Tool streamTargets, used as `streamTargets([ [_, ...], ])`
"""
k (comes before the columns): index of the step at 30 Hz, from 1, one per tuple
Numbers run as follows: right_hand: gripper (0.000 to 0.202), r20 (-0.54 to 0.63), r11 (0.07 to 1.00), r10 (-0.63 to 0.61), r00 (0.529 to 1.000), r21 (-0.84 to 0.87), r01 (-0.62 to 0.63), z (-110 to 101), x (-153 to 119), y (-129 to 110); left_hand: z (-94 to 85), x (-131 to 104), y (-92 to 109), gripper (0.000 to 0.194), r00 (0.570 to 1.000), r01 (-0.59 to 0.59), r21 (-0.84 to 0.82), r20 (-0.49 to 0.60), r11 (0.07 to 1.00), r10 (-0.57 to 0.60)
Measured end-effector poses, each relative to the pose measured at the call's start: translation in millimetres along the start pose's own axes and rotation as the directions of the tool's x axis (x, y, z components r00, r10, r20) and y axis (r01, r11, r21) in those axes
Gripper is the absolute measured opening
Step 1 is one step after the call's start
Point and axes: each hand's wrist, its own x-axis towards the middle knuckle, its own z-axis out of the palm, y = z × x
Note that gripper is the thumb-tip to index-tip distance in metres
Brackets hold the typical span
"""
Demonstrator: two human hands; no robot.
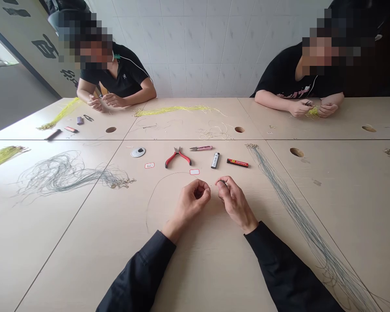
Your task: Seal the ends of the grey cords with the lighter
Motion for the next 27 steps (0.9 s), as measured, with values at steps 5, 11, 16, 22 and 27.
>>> streamTargets([
  [5, 0.054, 0.072, 0.999, 0.046, 0.996, -0.018, -0.045, 1.5, -0.1, 3.0, 0.0, -0.8, 1.9, 0.009, 1.0, -0.001, 0.031, -0.016, 1.0, 0.002],
  [11, 0.054, 0.075, 0.99, 0.015, 0.997, -0.142, -0.004, 2.0, 1.1, -0.5, -0.2, -3.7, 6.7, 0.009, 0.999, -0.043, 0.071, 0.002, 0.996, 0.043],
  [16, 0.051, 0.081, 0.986, 0.009, 0.997, -0.169, 0.005, 1.1, 1.4, 0.4, -0.7, -5.4, 8.7, 0.008, 0.995, -0.101, 0.129, 0.025, 0.987, 0.098],
  [22, 0.05, 0.109, 0.99, 0.005, 0.994, -0.139, 0.011, 1.0, 1.8, 1.7, -0.2, -6.3, 6.1, 0.006, 0.99, -0.139, 0.148, 0.046, 0.979, 0.133],
  [27, 0.046, 0.147, 0.989, -0.007, 0.989, -0.144, 0.029, -0.7, 2.8, 1.9, -0.4, -6.1, 4.2, 0.006, 0.985, -0.17, 0.17, 0.044, 0.971, 0.164],
])
